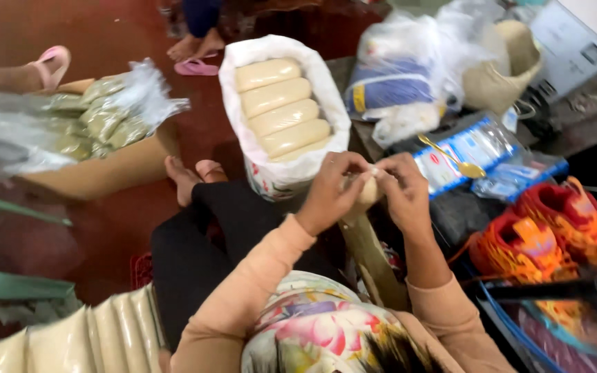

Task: The person fills small plastic bags with a white powder using a spoon and then ties the bags closed by hand.

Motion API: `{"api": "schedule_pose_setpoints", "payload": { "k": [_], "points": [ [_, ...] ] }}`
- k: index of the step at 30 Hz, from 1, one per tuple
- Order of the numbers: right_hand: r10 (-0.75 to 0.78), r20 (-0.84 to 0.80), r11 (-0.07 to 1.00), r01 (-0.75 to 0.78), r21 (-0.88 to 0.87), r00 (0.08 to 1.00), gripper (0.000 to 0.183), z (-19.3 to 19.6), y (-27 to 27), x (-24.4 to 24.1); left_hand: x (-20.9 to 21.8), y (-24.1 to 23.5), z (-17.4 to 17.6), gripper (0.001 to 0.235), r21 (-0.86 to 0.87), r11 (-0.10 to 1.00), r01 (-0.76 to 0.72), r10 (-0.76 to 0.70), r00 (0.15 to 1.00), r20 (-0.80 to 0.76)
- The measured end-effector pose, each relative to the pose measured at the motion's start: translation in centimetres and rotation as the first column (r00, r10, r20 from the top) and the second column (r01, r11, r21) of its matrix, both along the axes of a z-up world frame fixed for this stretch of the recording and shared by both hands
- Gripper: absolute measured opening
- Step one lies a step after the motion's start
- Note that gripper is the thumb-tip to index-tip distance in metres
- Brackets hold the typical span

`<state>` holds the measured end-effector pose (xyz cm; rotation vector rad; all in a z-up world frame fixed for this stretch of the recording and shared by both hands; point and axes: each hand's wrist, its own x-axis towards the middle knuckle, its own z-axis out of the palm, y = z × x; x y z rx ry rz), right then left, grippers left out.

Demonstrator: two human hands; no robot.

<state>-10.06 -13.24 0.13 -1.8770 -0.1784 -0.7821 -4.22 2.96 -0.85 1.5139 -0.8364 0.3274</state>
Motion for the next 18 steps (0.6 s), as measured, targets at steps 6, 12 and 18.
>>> {"api": "schedule_pose_setpoints", "payload": {
  "k": [6, 12, 18],
  "points": [
    [0.03, -0.052, 0.99, -0.036, -0.133, 0.998, 0.006, 2.0, 0.2, -0.8, -0.2, 0.8, 2.3, 0.024, 0.172, 0.984, 0.037, -0.055, 0.993, 0.103],
    [0.054, -0.079, 0.993, -0.062, -0.105, 0.995, 0.005, 1.4, -0.9, -0.8, 0.0, 0.2, 2.1, 0.019, 0.24, 0.971, 0.01, -0.058, 0.979, 0.193],
    [0.15, -0.151, 0.986, -0.138, 0.09, 0.977, 0.012, 0.3, -0.8, -0.5, -1.0, -0.2, 1.9, 0.01, 0.06, 0.983, -0.174, 0.105, 0.799, 0.592]
  ]
}}
